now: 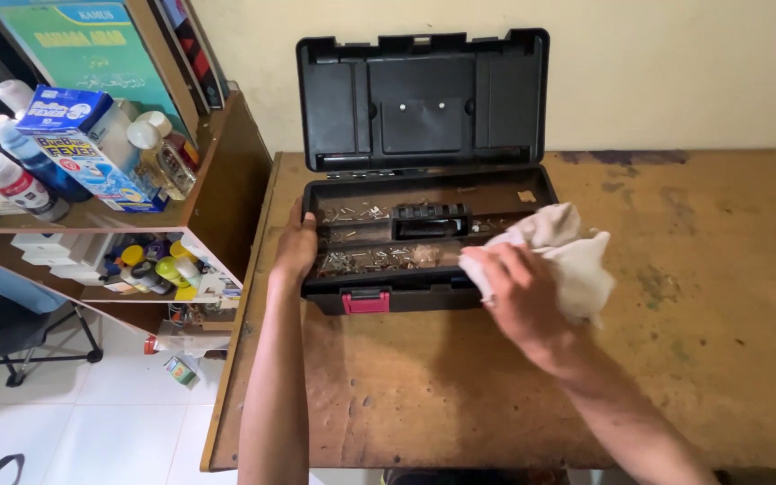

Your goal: Sorting various screws into a divided tray and cleaning the toolbox with a cloth.

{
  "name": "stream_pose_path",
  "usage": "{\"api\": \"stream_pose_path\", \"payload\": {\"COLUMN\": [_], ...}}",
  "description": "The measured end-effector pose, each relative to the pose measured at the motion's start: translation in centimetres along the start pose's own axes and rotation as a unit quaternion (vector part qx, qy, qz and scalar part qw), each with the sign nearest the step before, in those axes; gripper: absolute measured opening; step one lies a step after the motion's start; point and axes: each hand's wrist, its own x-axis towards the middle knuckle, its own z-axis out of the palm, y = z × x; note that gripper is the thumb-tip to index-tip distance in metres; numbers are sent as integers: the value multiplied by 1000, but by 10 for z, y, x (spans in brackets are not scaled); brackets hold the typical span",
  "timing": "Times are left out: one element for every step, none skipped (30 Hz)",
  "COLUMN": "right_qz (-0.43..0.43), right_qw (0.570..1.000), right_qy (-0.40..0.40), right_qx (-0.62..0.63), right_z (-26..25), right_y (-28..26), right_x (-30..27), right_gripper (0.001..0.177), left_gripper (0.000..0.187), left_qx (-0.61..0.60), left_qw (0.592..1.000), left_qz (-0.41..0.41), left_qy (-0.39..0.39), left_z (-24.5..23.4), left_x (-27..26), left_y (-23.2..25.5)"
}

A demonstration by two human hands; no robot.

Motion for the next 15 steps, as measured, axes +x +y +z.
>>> {"api": "stream_pose_path", "payload": {"right_qz": [-7, -13, -14, -18, -21, -19, -33, -47, -49, -35, -21, -22, -26, -29, -30], "right_qw": [999, 995, 995, 990, 985, 985, 977, 961, 961, 924, 867, 866, 844, 821, 822], "right_qy": [30, 61, 62, 77, 91, 91, 27, -38, -38, -163, -284, -284, -295, -305, -304], "right_qx": [41, 81, 81, 113, 145, 147, 209, 268, 271, 344, 409, 410, 447, 482, 481], "right_z": [-1, -2, 3, 8, 12, 6, 0, -5, -14, -22, -31, -36, -41, -46, -41], "right_y": [-18, -35, -57, -80, -104, -119, -133, -147, -152, -157, -161, -162, -162, -162, -165], "right_x": [10, 20, 29, 37, 45, 51, 60, 68, 79, 89, 101, 110, 119, 128, 130], "right_gripper": [30, 19, 19, 19, 19, 19, 30, 43, 43, 54, 67, 67, 62, 58, 58], "left_gripper": [60, 59, 59, 60, 60, 60, 66, 72, 72, 83, 94, 94, 96, 99, 99], "left_qx": [-2, -4, -4, -3, -1, 1, -6, -12, -12, -73, -132, -132, -219, -303, -303], "left_qw": [1000, 1000, 1000, 1000, 1000, 1000, 1000, 1000, 1000, 996, 987, 987, 974, 953, 953], "left_qz": [3, 6, 6, 7, 6, 5, -5, -14, -16, -56, -95, -95, -57, -18, -16], "left_qy": [3, 6, 8, 5, 2, 3, 5, 7, 10, 6, 1, 3, 1, -2, -1], "left_z": [-1, -3, -3, -3, -4, -2, -2, -2, -4, -5, -7, 1, 9, 18, 16], "left_x": [-3, -6, -5, -5, -6, -2, 4, 10, 4, -1, -6, 22, 51, 80, 67], "left_y": [2, 5, 5, 5, 4, -3, -9, -14, -8, -1, 6, -21, -48, -75, -69]}}
